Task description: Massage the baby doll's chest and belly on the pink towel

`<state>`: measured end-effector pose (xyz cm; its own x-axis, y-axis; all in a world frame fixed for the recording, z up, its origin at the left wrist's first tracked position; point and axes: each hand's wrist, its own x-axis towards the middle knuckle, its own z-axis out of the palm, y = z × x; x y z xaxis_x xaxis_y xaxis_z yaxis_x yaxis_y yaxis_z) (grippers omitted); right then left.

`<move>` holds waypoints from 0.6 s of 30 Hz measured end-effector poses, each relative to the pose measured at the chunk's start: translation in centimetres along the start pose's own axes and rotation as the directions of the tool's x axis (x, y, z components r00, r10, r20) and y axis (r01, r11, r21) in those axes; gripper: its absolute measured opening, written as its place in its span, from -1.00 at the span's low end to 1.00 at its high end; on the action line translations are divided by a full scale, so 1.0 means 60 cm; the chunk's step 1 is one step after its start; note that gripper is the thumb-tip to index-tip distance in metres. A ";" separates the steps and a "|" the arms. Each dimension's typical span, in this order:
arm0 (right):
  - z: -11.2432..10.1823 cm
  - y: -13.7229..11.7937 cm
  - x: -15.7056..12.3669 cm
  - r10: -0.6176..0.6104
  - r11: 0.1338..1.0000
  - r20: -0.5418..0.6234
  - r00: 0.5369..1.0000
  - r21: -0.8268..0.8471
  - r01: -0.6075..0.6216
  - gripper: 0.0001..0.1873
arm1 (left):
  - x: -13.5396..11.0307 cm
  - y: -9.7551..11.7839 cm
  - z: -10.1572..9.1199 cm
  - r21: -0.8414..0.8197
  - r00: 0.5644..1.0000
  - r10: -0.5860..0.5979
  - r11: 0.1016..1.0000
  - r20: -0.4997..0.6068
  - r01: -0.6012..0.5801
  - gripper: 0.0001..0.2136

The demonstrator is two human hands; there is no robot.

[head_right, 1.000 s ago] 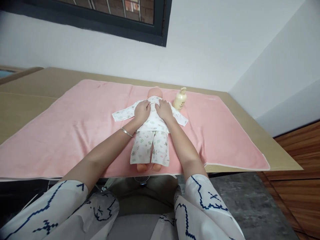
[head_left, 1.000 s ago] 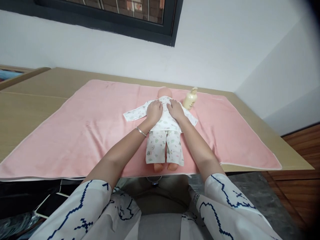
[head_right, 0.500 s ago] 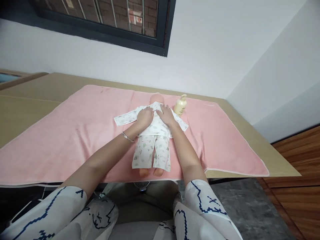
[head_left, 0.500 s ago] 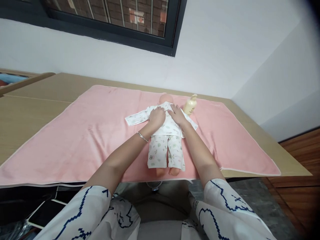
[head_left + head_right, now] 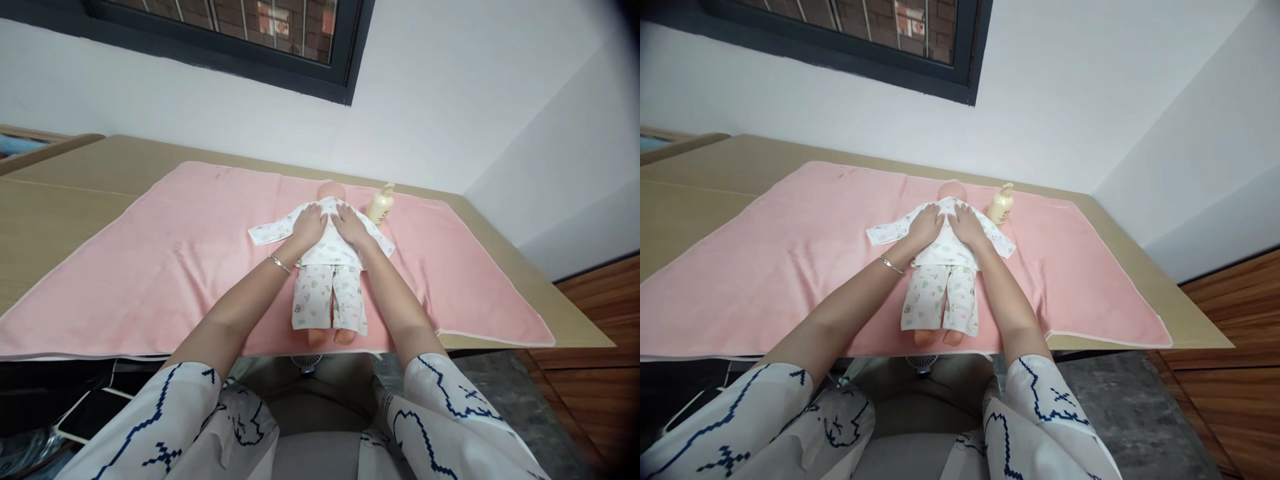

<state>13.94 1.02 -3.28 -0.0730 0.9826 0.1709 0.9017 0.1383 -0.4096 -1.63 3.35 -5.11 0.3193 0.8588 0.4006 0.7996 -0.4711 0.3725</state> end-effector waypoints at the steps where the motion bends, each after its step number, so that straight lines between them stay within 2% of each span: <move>1: -0.001 0.015 0.005 0.017 0.999 0.000 1.000 0.036 -0.017 -0.26 | -0.004 0.007 -0.001 0.016 1.000 -0.001 1.000 0.001 0.001 -0.56; 5: 0.000 0.043 0.011 0.023 0.998 -0.024 0.999 0.059 -0.021 -0.17 | -0.014 0.023 -0.008 0.001 1.000 -0.026 1.000 -0.011 0.026 -0.62; 7: 0.001 0.034 0.008 0.012 1.000 -0.047 0.999 0.018 -0.012 -0.23 | -0.014 0.021 -0.007 -0.046 0.999 -0.031 0.999 -0.023 0.030 -0.63; 14: 0.003 -0.039 -0.022 0.048 0.984 -0.042 0.998 -0.170 -0.055 -0.36 | -0.002 -0.009 0.016 -0.152 0.999 -0.042 0.988 -0.015 0.040 -0.54; 18: 0.003 -0.030 -0.018 -0.004 0.994 -0.060 0.998 -0.108 -0.003 -0.34 | -0.005 -0.010 0.017 -0.156 0.999 -0.025 0.988 -0.034 0.019 -0.56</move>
<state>12.32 -0.25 -2.87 -0.0509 0.9728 0.2259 0.9428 0.1215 -0.3105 -1.70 3.60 -6.30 0.2821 0.8630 0.4192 0.7165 -0.4801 0.5061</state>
